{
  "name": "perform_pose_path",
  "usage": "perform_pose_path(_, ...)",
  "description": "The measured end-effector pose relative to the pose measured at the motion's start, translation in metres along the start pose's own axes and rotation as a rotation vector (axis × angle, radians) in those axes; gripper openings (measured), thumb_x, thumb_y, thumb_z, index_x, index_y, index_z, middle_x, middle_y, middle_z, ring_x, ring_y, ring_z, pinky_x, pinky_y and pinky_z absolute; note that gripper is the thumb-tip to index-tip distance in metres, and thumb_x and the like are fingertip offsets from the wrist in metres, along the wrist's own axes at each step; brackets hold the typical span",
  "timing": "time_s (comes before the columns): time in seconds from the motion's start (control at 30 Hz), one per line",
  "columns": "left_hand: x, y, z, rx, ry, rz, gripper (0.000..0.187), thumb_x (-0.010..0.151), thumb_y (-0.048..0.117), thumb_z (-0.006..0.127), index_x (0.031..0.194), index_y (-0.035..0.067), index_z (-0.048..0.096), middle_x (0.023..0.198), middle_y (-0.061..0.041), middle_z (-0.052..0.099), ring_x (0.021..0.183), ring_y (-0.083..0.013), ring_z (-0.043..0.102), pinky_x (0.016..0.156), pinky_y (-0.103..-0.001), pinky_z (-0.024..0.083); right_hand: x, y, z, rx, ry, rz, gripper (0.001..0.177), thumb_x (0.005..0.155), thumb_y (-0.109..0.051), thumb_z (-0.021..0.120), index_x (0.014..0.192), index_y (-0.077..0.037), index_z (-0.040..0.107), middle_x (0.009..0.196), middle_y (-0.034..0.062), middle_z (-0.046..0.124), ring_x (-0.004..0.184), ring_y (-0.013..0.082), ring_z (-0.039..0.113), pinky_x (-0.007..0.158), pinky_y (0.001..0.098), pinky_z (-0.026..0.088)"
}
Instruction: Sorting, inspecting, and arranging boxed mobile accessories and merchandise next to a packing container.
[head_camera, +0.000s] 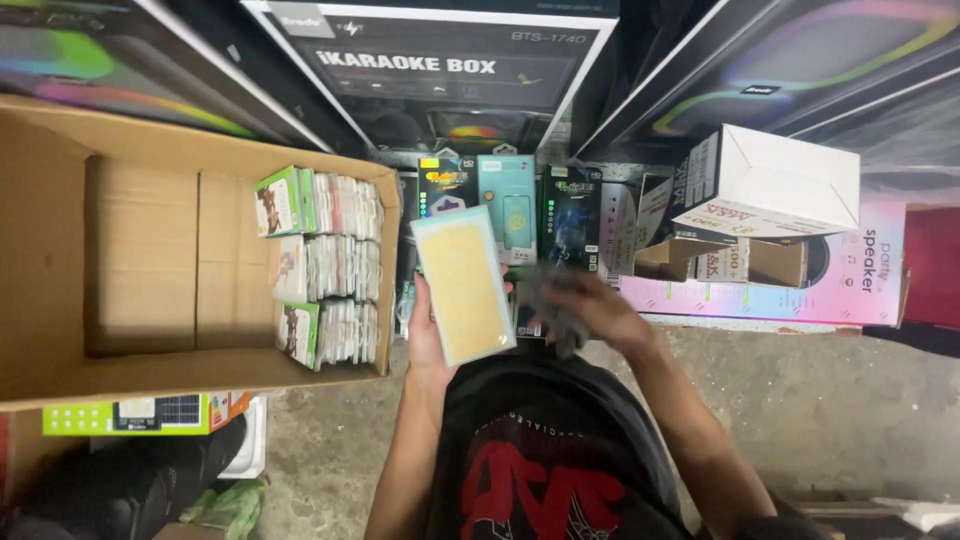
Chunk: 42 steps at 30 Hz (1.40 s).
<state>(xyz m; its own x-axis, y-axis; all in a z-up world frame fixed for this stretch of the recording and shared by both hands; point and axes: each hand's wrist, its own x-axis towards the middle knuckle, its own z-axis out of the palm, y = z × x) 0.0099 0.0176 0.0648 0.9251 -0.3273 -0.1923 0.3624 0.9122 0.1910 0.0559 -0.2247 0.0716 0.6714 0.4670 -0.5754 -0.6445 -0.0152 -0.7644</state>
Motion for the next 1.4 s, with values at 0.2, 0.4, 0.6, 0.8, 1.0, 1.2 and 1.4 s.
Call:
perform_pose_path(0.2, -0.002, -0.015, -0.007, -0.079, 0.109, -0.168, 0.079, 0.104, 0.063, 0.038, 0.156, 0.004, 0.042, 0.144, -0.021, 0.058, 0.127, -0.0353, 0.060, 0.106, -0.047, 0.051, 0.003, -0.055, 0.063, -0.515, 0.644, -0.204, 0.057, 0.104, -0.031, 0.052, 0.157, -0.012, 0.049, 0.117, 0.0228, 0.079, 0.098, 0.0348, 0.078, 0.085, 0.0418, 0.064)
perform_pose_path(0.4, -0.001, -0.037, -0.048, 0.068, 0.272, -0.149, 0.073, 0.103, 0.061, 0.043, 0.154, 0.008, 0.045, 0.144, -0.015, 0.059, 0.129, -0.0299, 0.059, 0.108, -0.043, 0.048, 0.019, -0.035, 0.098, -1.235, 0.404, -0.895, 0.070, 0.101, -0.035, 0.061, 0.153, 0.006, 0.038, 0.164, 0.0291, 0.026, 0.155, 0.0454, 0.021, 0.128, 0.0563, 0.013)
perform_pose_path(0.6, 0.004, -0.010, 0.010, -0.037, 0.343, -0.039, 0.077, 0.098, 0.065, 0.041, 0.147, 0.007, 0.047, 0.137, -0.016, 0.063, 0.124, -0.0312, 0.062, 0.106, -0.045, 0.050, -0.002, -0.013, 0.115, -1.300, 0.194, -0.931, 0.067, 0.098, -0.029, 0.062, 0.151, 0.007, 0.039, 0.161, 0.0281, 0.032, 0.153, 0.0422, 0.029, 0.125, 0.0549, 0.020)
perform_pose_path(0.8, 0.010, 0.002, -0.007, 0.301, 0.432, 0.092, 0.075, 0.103, 0.063, 0.037, 0.141, 0.001, 0.055, 0.127, -0.022, 0.066, 0.113, -0.0331, 0.065, 0.094, -0.046, 0.055, -0.005, 0.016, 0.097, -0.947, 0.030, -0.974, 0.050, 0.092, 0.003, 0.059, 0.142, 0.002, 0.052, 0.148, 0.0207, 0.057, 0.145, 0.0334, 0.053, 0.121, 0.0456, 0.046)
perform_pose_path(1.0, 0.002, 0.047, -0.016, 0.672, 0.905, 0.241, 0.040, 0.098, 0.028, 0.060, 0.127, 0.001, 0.067, 0.107, -0.013, 0.077, 0.091, -0.0220, 0.074, 0.084, -0.041, 0.062, -0.006, 0.064, 0.055, -0.717, 0.308, -0.725, 0.041, 0.100, 0.000, 0.056, 0.140, 0.000, 0.052, 0.120, 0.0246, 0.071, 0.101, 0.0328, 0.075, 0.082, 0.0390, 0.063)
perform_pose_path(1.2, -0.027, 0.153, -0.045, 1.010, 0.874, 0.771, 0.028, 0.095, 0.006, 0.076, 0.123, 0.004, 0.071, 0.116, -0.006, 0.072, 0.100, -0.0115, 0.067, 0.090, -0.028, 0.055, -0.020, 0.034, 0.043, -0.737, 0.426, -0.812, 0.036, 0.106, -0.004, 0.053, 0.141, 0.001, 0.055, 0.108, 0.0241, 0.072, 0.076, 0.0254, 0.072, 0.065, 0.0371, 0.058)
perform_pose_path(1.4, -0.010, 0.252, -0.131, 1.280, 0.805, 1.095, 0.011, 0.102, 0.001, 0.080, 0.110, -0.003, 0.072, 0.106, -0.005, 0.068, 0.098, -0.0161, 0.062, 0.088, -0.031, 0.054, -0.015, 0.047, 0.031, -0.699, 0.489, -0.614, 0.036, 0.102, -0.006, 0.055, 0.137, 0.002, 0.057, 0.096, 0.0225, 0.075, 0.060, 0.0248, 0.070, 0.055, 0.0348, 0.054)
